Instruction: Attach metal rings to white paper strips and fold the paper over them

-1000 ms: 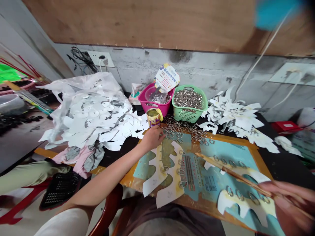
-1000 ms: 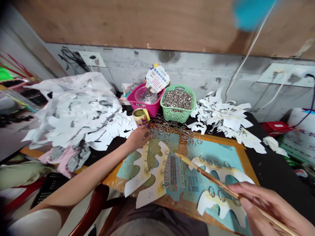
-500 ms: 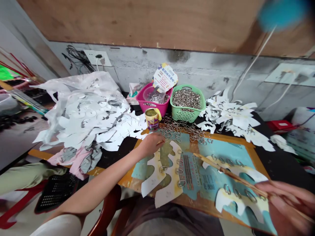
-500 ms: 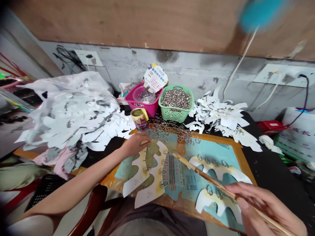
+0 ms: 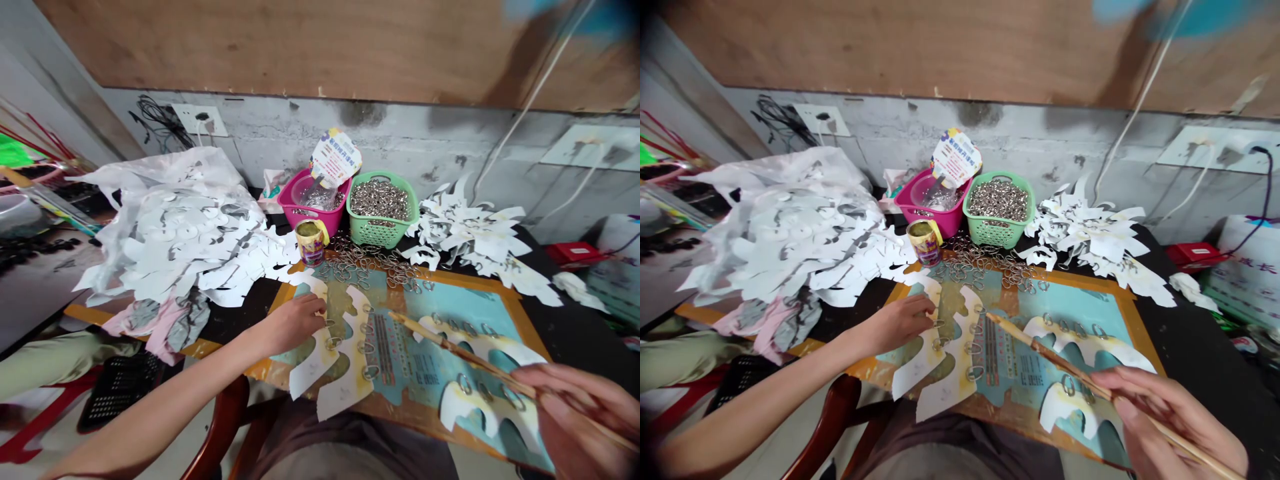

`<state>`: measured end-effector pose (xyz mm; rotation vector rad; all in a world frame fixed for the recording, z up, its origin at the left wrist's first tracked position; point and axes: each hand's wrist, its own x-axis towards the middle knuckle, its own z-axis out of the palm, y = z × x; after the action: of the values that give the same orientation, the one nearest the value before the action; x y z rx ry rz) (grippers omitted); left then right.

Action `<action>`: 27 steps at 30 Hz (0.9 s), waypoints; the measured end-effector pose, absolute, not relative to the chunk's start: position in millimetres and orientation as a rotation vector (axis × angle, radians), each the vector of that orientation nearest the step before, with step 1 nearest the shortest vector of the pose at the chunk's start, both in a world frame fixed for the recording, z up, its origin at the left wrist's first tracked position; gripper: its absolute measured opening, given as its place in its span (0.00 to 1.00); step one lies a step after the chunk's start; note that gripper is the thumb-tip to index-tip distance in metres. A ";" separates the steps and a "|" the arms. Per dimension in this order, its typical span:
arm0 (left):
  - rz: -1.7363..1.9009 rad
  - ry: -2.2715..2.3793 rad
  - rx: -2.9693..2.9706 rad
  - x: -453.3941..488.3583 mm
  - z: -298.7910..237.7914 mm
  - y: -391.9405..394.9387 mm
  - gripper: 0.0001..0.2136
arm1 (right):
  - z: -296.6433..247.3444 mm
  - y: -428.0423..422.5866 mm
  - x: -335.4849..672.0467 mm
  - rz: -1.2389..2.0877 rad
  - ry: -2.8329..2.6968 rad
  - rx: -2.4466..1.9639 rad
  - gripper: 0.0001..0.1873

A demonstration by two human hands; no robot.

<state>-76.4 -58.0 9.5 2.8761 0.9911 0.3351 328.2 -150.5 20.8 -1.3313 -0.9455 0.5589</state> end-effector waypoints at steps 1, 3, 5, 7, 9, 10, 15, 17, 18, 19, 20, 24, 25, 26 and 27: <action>0.327 0.996 2.870 -76.8 9.2 -59.3 0.13 | 21.0 -150.5 328.8 0.556 -0.946 -1.341 0.18; 0.322 1.000 2.861 -76.6 10.0 -62.2 0.13 | 20.9 -150.4 329.7 0.560 -0.952 -1.338 0.17; 0.339 1.032 2.829 -75.3 12.5 -63.5 0.13 | 21.1 -150.2 329.3 0.550 -0.955 -1.350 0.17; 0.361 1.139 2.765 -72.8 15.5 -60.2 0.13 | 22.6 -149.8 327.1 0.549 -0.958 -1.372 0.17; 0.347 1.341 2.672 -69.5 16.9 -49.6 0.12 | 25.3 -149.6 323.4 0.561 -0.959 -1.371 0.17; 0.328 1.451 2.625 -67.6 16.7 -41.6 0.11 | 27.0 -149.8 321.3 0.567 -0.960 -1.359 0.17; 0.301 1.737 2.512 -52.7 8.6 7.9 0.11 | 33.7 -154.7 316.4 0.590 -0.938 -1.341 0.18; 0.303 1.701 2.531 -42.1 6.4 22.2 0.10 | 34.0 -156.4 317.9 0.589 -0.927 -1.356 0.19; 0.304 1.661 2.550 -35.6 6.1 27.5 0.10 | 33.8 -156.7 319.1 0.578 -0.920 -1.358 0.19; 0.304 1.618 2.571 -28.6 6.2 31.9 0.10 | 33.4 -156.8 320.2 0.567 -0.912 -1.360 0.19; 0.302 1.574 2.591 -21.3 6.6 35.8 0.10 | 33.0 -156.7 321.0 0.553 -0.901 -1.357 0.18; 0.276 1.425 2.653 7.1 8.5 51.5 0.10 | 34.3 -158.0 319.0 0.606 -0.855 -1.354 0.18; 0.270 1.401 2.661 13.3 8.8 55.8 0.10 | 35.1 -158.8 317.4 0.622 -0.859 -1.353 0.18; 0.267 1.386 2.667 19.1 8.9 60.2 0.10 | 35.8 -159.7 315.8 0.629 -0.866 -1.351 0.18; 0.266 1.379 2.670 24.5 9.0 64.5 0.11 | 36.4 -160.5 314.4 0.622 -0.877 -1.348 0.17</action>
<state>24.5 64.5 9.0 2.6700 1.3786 0.2656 314.4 -160.5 36.4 -1.3479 -0.8766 0.6221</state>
